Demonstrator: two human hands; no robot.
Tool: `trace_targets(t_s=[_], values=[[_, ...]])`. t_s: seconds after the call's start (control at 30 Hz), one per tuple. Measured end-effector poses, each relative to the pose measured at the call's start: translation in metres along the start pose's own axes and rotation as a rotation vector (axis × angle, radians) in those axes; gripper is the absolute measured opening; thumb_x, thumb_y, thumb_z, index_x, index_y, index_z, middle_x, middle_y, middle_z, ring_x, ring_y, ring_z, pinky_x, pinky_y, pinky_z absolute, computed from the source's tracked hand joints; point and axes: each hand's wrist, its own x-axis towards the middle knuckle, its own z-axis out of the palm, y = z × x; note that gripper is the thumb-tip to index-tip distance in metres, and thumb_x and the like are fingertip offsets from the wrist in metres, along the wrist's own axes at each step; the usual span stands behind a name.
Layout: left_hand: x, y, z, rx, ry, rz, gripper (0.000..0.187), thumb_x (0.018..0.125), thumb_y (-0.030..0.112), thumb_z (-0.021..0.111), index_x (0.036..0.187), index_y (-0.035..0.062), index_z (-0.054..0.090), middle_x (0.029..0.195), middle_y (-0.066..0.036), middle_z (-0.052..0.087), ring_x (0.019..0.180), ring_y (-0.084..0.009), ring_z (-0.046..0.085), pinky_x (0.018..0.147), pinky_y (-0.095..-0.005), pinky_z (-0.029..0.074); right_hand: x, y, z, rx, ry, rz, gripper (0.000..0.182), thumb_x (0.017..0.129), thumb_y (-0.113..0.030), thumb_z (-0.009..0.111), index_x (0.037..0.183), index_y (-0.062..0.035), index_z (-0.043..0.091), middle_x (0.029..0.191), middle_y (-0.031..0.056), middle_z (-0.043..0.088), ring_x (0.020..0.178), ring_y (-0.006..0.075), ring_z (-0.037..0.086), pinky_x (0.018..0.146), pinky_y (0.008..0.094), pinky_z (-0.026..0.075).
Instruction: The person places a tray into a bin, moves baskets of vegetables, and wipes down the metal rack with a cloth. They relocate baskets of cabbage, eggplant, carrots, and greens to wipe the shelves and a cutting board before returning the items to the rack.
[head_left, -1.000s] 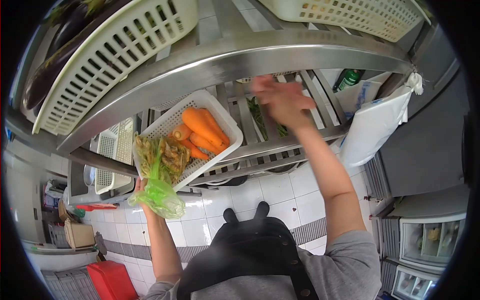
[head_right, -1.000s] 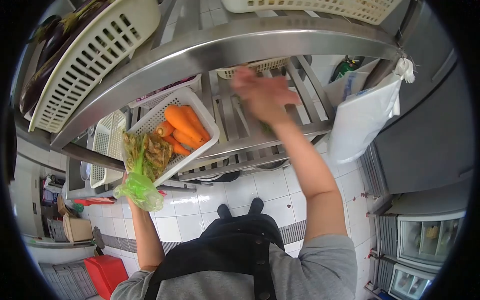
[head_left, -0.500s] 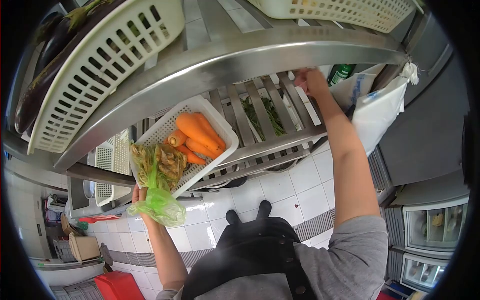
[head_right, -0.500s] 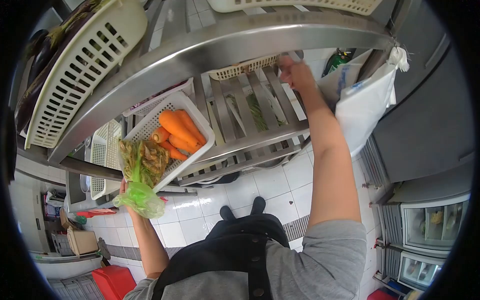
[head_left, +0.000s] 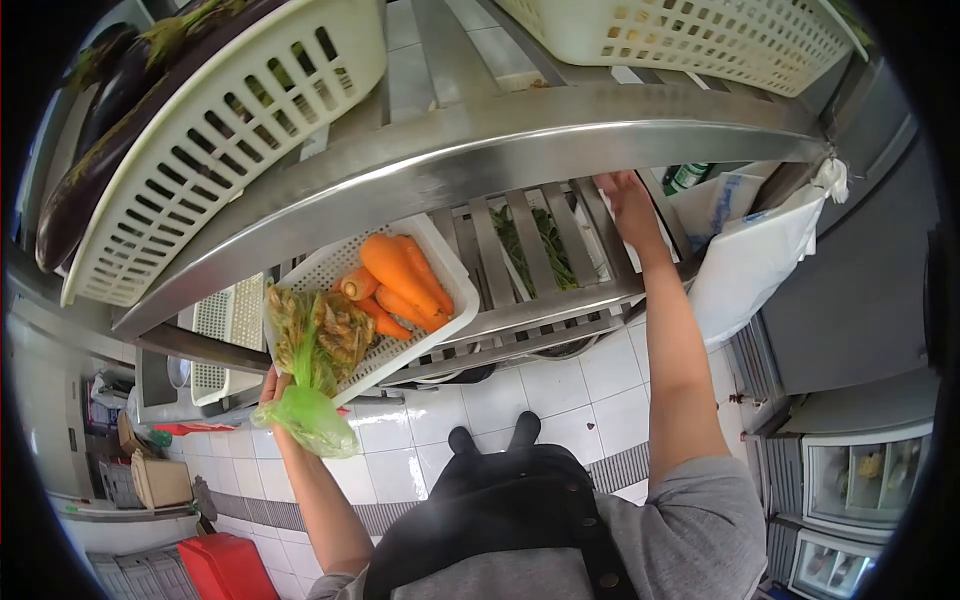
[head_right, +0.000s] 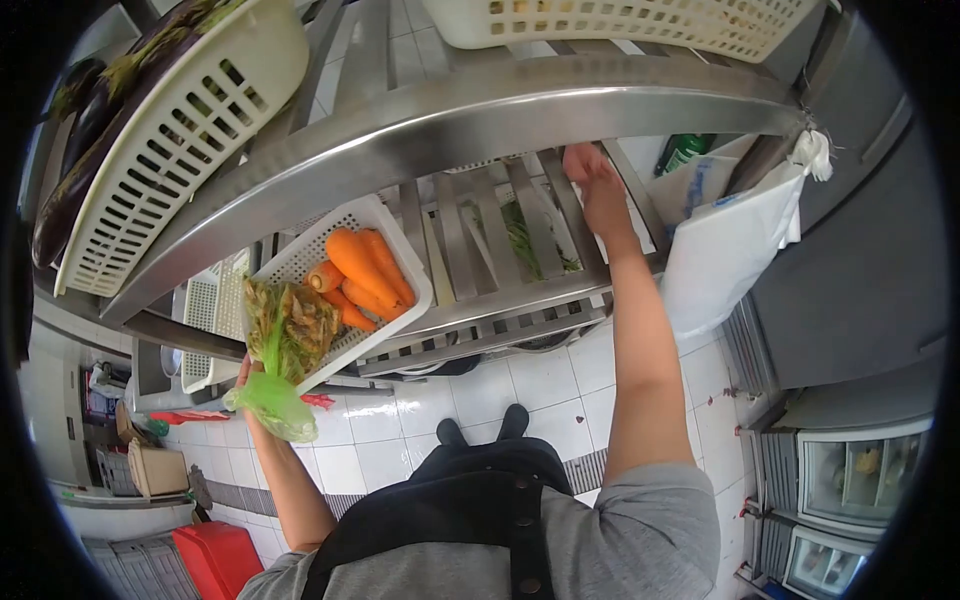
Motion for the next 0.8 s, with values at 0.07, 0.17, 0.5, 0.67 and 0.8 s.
trace_targets(t_s=[0.07, 0.17, 0.5, 0.67, 0.8], values=[[0.004, 0.003, -0.002, 0.033, -0.015, -0.028, 0.027, 0.092, 0.005, 0.060, 0.118, -0.0004, 0.063, 0.100, -0.010, 0.070, 0.079, -0.0178, 0.068, 0.067, -0.0279, 0.055, -0.039, -0.040, -0.051, 0.650, 0.041, 0.285, 0.037, 0.092, -0.017, 0.049, 0.126, -0.0049, 0.056, 0.129, 0.0179, 0.057, 0.119, 0.0333, 0.054, 0.103, 0.0382, 0.042], [0.004, 0.001, -0.004, 0.024, -0.057, 0.019, 0.030, 0.092, 0.004, 0.058, 0.121, -0.0003, 0.062, 0.100, -0.010, 0.070, 0.079, -0.0169, 0.068, 0.068, -0.0265, 0.055, -0.072, -0.129, -0.161, 0.294, -0.222, 0.423, 0.043, 0.091, -0.003, 0.048, 0.133, 0.0035, 0.049, 0.132, 0.0230, 0.053, 0.121, 0.0335, 0.053, 0.106, 0.0404, 0.040], [0.008, -0.001, 0.003, -0.004, -0.009, 0.087, 0.032, 0.091, 0.006, 0.060, 0.123, -0.0012, 0.061, 0.100, -0.010, 0.070, 0.082, -0.0169, 0.067, 0.068, -0.0275, 0.054, -0.043, 0.016, 0.009, -0.525, 0.136, 0.511, 0.045, 0.088, 0.000, 0.042, 0.132, 0.0026, 0.048, 0.134, 0.0240, 0.051, 0.132, 0.0389, 0.039, 0.106, 0.0480, 0.032], [0.011, 0.002, 0.000, 0.230, -0.025, 0.089, 0.036, 0.091, 0.010, 0.062, 0.125, -0.0027, 0.060, 0.103, -0.008, 0.069, 0.083, -0.0155, 0.066, 0.071, -0.0270, 0.053, 0.060, 0.097, 0.041, -0.352, 0.002, 0.499, 0.038, 0.086, -0.001, 0.045, 0.123, 0.0019, 0.052, 0.127, 0.0233, 0.053, 0.125, 0.0384, 0.043, 0.102, 0.0478, 0.035], [0.015, 0.000, -0.005, 0.249, -0.019, 0.106, 0.035, 0.093, 0.012, 0.061, 0.125, -0.0030, 0.060, 0.104, -0.008, 0.069, 0.084, -0.0150, 0.066, 0.072, -0.0276, 0.053, 0.098, 0.134, 0.058, -0.277, -0.084, 0.493, 0.033, 0.085, -0.002, 0.047, 0.117, 0.0013, 0.054, 0.121, 0.0228, 0.055, 0.120, 0.0381, 0.046, 0.098, 0.0477, 0.037]])
